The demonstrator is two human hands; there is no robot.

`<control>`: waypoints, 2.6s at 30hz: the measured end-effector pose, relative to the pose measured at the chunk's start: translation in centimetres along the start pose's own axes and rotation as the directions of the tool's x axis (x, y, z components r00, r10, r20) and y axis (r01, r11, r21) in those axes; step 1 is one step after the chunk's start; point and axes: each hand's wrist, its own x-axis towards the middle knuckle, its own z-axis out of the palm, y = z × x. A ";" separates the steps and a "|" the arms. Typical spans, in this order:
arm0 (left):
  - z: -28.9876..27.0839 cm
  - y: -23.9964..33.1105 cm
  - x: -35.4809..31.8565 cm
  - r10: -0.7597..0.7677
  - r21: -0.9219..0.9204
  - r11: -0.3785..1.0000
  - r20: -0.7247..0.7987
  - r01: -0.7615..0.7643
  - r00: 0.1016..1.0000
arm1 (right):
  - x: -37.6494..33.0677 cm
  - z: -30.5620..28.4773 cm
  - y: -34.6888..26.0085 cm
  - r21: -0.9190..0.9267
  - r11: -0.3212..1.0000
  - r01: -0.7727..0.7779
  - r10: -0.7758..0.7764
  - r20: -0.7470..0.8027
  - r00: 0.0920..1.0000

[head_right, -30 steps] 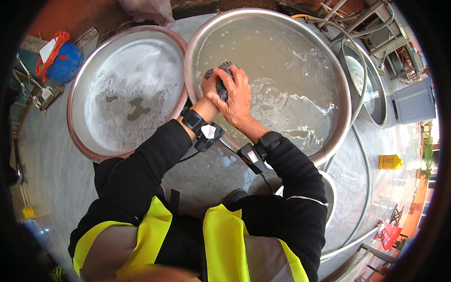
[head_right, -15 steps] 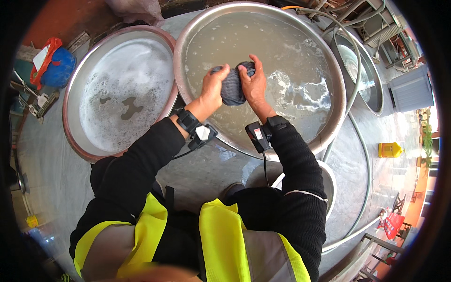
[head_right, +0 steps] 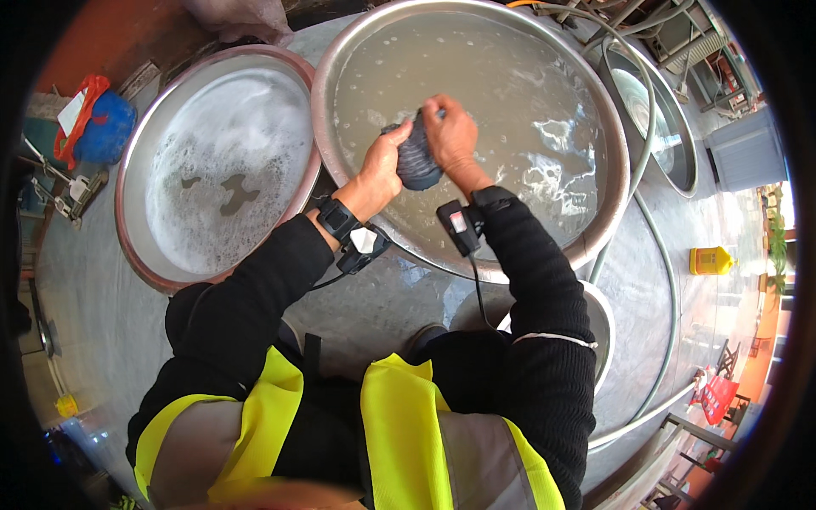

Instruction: The person repeatedly submerges a dark gray cloth into a soapy metal basin, scrubs it by hand, wrings it out, and transfers it to a second basin of clear water to rinse. The process is repeated several times with the same cloth.

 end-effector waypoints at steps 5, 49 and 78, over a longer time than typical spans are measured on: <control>0.5 0.0 0.3 0.121 0.082 0.989 0.010 -0.122 0.993 | -1.1 -1.1 0.2 0.087 0.996 0.032 -0.028 -0.043 0.999; -3.0 6.1 1.8 -0.131 0.833 -0.479 0.244 -0.277 0.961 | 4.0 -8.1 4.8 -0.006 0.964 -0.265 0.211 0.624 0.752; -4.1 1.6 4.0 -0.023 0.919 -0.193 0.347 -0.345 0.937 | 1.9 -7.3 13.1 -0.184 0.976 -0.115 0.215 0.759 0.614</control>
